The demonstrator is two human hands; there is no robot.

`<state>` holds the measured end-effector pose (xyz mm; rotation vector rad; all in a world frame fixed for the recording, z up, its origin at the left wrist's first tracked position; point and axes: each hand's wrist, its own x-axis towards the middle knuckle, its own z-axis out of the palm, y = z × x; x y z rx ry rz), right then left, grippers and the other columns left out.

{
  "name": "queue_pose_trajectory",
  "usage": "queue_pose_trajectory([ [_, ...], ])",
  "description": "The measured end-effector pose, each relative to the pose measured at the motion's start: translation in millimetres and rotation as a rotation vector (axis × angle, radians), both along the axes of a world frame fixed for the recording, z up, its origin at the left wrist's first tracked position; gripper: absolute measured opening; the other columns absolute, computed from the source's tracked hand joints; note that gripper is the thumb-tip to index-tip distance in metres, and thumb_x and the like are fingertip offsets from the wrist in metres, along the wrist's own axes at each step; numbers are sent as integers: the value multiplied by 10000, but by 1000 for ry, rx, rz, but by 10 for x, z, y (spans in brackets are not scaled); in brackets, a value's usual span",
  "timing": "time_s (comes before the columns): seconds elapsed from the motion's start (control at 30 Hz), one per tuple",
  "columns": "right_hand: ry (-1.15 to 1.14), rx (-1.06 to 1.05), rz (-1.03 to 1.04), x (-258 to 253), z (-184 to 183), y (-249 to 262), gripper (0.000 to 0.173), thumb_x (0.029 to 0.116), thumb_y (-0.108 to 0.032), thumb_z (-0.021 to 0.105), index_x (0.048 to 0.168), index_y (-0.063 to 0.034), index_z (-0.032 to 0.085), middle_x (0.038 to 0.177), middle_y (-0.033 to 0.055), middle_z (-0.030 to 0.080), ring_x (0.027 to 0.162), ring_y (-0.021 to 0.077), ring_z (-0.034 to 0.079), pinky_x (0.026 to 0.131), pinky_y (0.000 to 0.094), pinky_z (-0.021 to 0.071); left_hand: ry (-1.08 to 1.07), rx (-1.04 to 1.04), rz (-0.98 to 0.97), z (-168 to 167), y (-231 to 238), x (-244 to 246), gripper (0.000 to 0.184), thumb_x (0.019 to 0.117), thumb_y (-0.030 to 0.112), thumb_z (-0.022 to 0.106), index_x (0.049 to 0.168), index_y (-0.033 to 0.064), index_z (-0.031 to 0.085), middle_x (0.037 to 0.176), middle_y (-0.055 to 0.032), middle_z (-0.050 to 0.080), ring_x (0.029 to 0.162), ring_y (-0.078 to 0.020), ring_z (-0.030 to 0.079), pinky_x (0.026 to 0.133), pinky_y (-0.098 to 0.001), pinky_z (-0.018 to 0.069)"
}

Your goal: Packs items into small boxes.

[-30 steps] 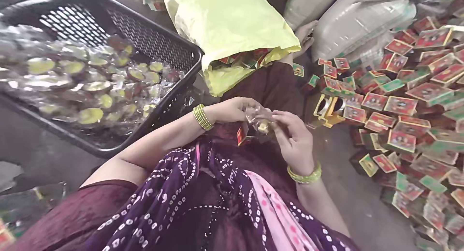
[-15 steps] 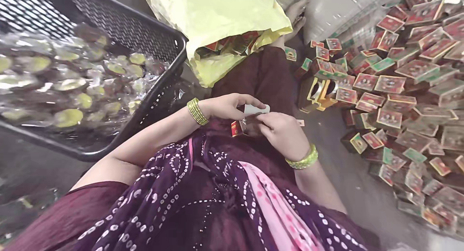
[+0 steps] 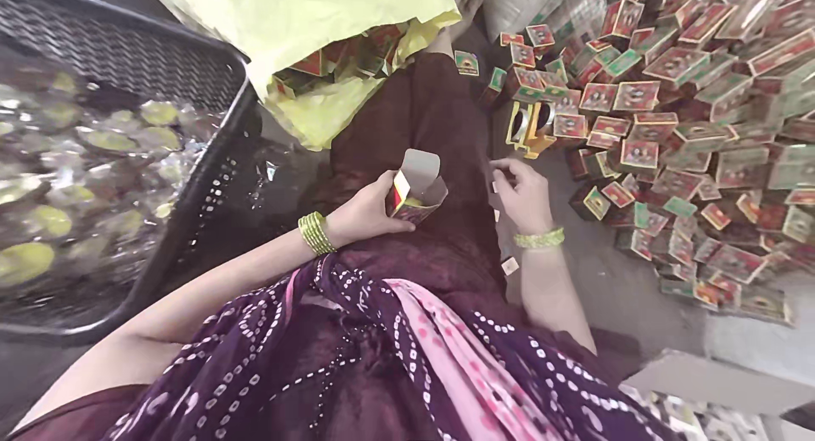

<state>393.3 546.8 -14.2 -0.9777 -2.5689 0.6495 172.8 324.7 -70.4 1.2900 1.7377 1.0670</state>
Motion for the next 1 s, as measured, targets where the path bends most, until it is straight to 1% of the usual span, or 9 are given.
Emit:
queue_pose_trajectory([
  [0.07, -464, -95, -138, 172, -307, 236, 310, 989, -158, 626, 1274, -48, 676, 1238, 211, 685, 1150, 372, 665, 1010, 586, 514, -10, -1, 14, -7, 42, 5, 846, 704, 339, 927, 1379, 104, 475, 1042, -21, 715, 906, -69, 706, 820, -329, 617],
  [0.13, -719, -212, -175, 388, -780, 370, 414, 979, -197, 640, 1365, -45, 624, 1361, 291, 592, 1242, 469, 591, 1037, 654, 466, -53, 64, -19, -8, 86, -7, 821, 709, 286, 915, 1390, 101, 498, 1075, -21, 721, 942, -59, 704, 852, -319, 612],
  [0.23, -610, -261, -241, 701, -1362, 403, 395, 1019, -224, 599, 1386, -84, 632, 1434, 305, 527, 1283, 476, 550, 1064, 620, 460, -281, 163, -76, 60, 169, -10, 821, 681, 120, 918, 1389, 57, 505, 1162, -23, 718, 1052, -72, 698, 934, -304, 602],
  [0.33, -521, -242, -298, 831, -1490, 409, 396, 994, -222, 633, 1332, -16, 629, 1347, 294, 593, 1259, 443, 581, 1070, 579, 472, -501, 172, -110, 69, 297, 7, 843, 668, -35, 890, 1407, 63, 496, 1206, -43, 712, 1087, -137, 702, 953, -343, 605],
  [0.5, -199, -310, -443, 720, -1123, 429, 428, 855, -265, 820, 1133, 28, 675, 995, 206, 718, 896, 344, 712, 840, 563, 579, -506, 111, -53, -113, 409, -2, 953, 657, 52, 927, 1467, 95, 427, 1262, -45, 688, 1151, -136, 676, 1016, -355, 576],
  [0.63, 396, -320, -301, 357, -434, 111, 283, 920, -246, 774, 1095, -29, 727, 891, 42, 745, 711, 108, 705, 655, 301, 622, -490, 200, -29, -152, 366, 39, 1000, 634, 71, 962, 1471, 58, 414, 1265, -48, 688, 1159, -143, 675, 1027, -360, 575],
  [0.77, 716, -276, 168, -16, 94, -400, 385, 912, -82, 757, 1270, -56, 618, 997, 25, 732, 855, 130, 711, 765, 330, 634, -439, 259, -42, -170, 357, 63, 952, 685, 77, 941, 1460, 38, 391, 1264, -58, 684, 1161, -149, 677, 1024, -366, 581],
  [0.9, 488, 122, 377, -289, 71, -629, 138, 944, -216, 746, 1060, -147, 773, 949, -16, 736, 948, 138, 643, 904, 388, 515, -209, 289, -25, -185, 312, 82, 1083, 724, 233, 914, 1521, 16, 213, 1299, -90, 636, 1167, -95, 651, 1025, -330, 560],
  [1.0, 315, 248, 383, -335, 15, -637, 179, 994, -277, 643, 1041, -169, 777, 943, -18, 732, 984, 173, 624, 919, 433, 466, -68, 277, -12, -174, 240, 92, 1157, 734, 337, 914, 1550, 41, 150, 1404, -126, 558, 1242, -87, 603, 1066, -329, 524],
])
